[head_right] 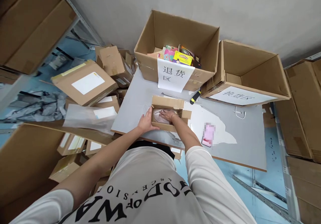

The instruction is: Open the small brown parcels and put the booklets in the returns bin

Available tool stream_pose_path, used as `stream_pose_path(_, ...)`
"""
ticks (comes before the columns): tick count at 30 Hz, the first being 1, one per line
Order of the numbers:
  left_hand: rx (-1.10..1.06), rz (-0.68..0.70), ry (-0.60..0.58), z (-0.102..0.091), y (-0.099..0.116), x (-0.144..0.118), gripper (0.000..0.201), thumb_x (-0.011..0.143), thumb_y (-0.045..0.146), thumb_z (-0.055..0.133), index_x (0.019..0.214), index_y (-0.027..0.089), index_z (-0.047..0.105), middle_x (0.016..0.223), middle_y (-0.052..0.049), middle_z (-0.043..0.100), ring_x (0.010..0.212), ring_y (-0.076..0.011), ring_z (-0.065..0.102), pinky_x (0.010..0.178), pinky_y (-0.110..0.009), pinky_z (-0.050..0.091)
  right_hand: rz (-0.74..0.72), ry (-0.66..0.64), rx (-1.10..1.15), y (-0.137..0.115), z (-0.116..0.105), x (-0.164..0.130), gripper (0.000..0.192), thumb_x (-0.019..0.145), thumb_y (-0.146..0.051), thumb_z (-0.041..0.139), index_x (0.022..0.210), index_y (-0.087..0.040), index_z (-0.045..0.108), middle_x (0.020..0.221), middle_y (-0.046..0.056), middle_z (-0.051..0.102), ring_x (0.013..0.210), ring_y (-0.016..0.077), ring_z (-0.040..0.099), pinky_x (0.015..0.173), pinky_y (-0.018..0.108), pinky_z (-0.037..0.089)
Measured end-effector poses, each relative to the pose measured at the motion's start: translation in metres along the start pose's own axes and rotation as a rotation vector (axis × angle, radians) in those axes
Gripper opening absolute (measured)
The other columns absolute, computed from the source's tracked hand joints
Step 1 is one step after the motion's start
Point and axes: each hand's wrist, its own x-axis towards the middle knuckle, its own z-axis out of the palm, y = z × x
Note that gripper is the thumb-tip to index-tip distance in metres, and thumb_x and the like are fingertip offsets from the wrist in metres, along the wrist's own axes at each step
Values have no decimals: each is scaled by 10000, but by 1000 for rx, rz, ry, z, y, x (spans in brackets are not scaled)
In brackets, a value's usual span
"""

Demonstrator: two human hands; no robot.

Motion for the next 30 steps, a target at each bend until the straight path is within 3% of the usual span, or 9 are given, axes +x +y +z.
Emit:
stream_pose_path(9,-38,-8,21,5,-3,0,1450,492,591,794,1472,128,-168,1543,-225,140,1415,-320,203,1086,-493,260,99,28,124,-14,-5,-7,943,613,-127,683,1457,-188,268,1560,144,172,1389,337,218,951,452,463)
stream_pose_path(14,-47,-6,29,5,-3,0,1441,498,593,791,1474,140,-166,1544,-220,140,1414,-322,205,1088,-495,255,116,87,231,-14,-16,-15,660,768,-43,529,1403,-125,367,1495,190,317,1346,277,354,967,396,444)
stream_pose_path(18,-56,-21,30,3,-2,0,1418,503,588,792,1482,160,-141,1542,-219,152,1403,-337,233,1087,-503,252,243,50,362,-16,-31,-21,420,863,-74,448,1270,-121,537,1318,208,541,1157,260,576,942,381,446)
stream_pose_path(23,-94,-37,54,2,1,-3,1421,481,573,809,1488,163,-107,1533,-236,168,1388,-368,257,1097,-554,199,373,77,397,-19,-42,-43,374,858,-87,440,1188,-145,606,1091,197,676,998,295,656,835,408,488)
stream_pose_path(25,-146,-26,69,2,0,-4,1422,474,590,803,1488,171,-102,1538,-236,146,1400,-377,218,1093,-595,165,383,179,476,-22,-44,-56,393,825,-75,470,1176,-175,616,1121,160,674,1026,280,643,850,379,484)
stream_pose_path(30,-412,-17,166,-7,0,-2,1214,599,634,712,1500,165,49,1552,-221,98,1434,-359,86,1109,-571,177,203,691,931,-30,-51,-87,364,774,-81,505,1088,-176,663,1135,93,678,1093,237,601,968,378,428)
